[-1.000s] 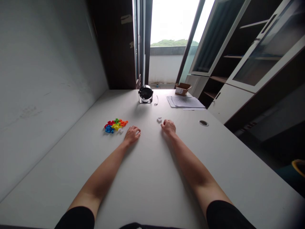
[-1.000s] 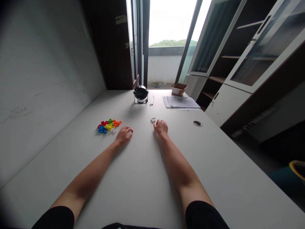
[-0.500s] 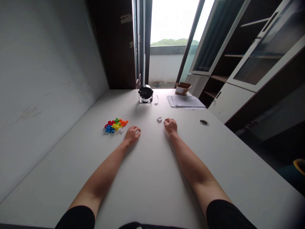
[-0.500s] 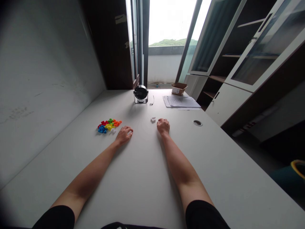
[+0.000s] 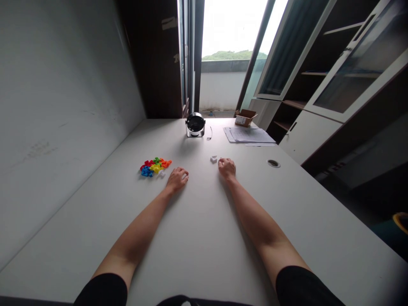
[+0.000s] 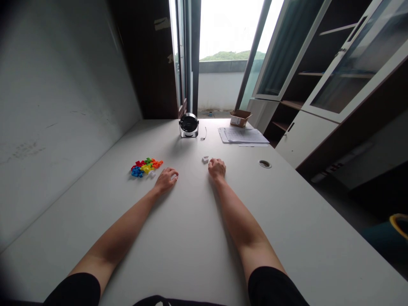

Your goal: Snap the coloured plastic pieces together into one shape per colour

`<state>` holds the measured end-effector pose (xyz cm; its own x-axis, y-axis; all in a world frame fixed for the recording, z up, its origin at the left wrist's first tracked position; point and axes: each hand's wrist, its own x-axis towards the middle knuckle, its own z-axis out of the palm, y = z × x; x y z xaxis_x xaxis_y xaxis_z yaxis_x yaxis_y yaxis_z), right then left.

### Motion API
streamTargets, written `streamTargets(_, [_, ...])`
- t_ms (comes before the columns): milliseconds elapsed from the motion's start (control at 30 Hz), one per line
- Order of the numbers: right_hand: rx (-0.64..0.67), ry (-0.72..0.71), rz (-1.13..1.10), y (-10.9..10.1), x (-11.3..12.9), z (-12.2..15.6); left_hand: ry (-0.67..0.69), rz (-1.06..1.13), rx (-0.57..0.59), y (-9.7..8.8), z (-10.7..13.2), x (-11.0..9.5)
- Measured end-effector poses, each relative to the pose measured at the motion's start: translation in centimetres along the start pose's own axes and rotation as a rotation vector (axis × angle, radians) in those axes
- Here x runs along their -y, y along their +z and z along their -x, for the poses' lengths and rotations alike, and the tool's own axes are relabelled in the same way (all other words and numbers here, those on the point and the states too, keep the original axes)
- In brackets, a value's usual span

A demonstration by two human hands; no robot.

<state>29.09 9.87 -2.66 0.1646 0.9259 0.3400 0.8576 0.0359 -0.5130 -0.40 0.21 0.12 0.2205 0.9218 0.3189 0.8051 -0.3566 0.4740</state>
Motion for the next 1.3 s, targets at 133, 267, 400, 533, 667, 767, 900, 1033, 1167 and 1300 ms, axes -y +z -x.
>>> streamTargets(133, [-0.016,0.035,0.010,-0.2,0.4,0.2,-0.004,-0.003,-0.003,0.1,0.0,0.0])
streamTargets(267, [0.018,0.040,0.044,-0.4,0.7,0.4,-0.002,-0.005,0.001,0.0,0.0,0.0])
streamTargets(400, [0.044,0.030,0.076,-0.6,1.0,0.5,-0.016,-0.014,0.010,-0.2,0.0,-0.3])
streamTargets(533, [0.057,0.023,0.092,-0.7,1.1,0.4,-0.025,-0.016,0.012,-0.2,0.0,-0.4])
streamTargets(667, [0.085,0.016,0.103,-0.7,1.1,0.4,-0.007,-0.011,-0.002,0.0,0.0,-0.2])
streamTargets(767, [0.095,0.009,0.101,-0.6,1.0,0.3,-0.002,-0.009,-0.005,0.0,0.0,-0.1])
streamTargets(900, [0.078,-0.002,0.093,-0.6,0.9,0.4,-0.009,-0.012,0.004,-0.1,0.0,-0.2])
streamTargets(1033, [0.095,-0.008,0.086,-0.5,0.9,0.3,-0.011,-0.020,0.000,-0.2,0.0,-0.3])
streamTargets(1167, [0.045,0.016,0.010,-0.4,0.7,0.0,-0.008,-0.045,0.007,-0.2,0.1,-0.6])
streamTargets(1300, [-0.008,0.041,-0.068,-0.3,0.4,-0.2,-0.024,-0.125,-0.020,-0.2,0.3,-0.9])
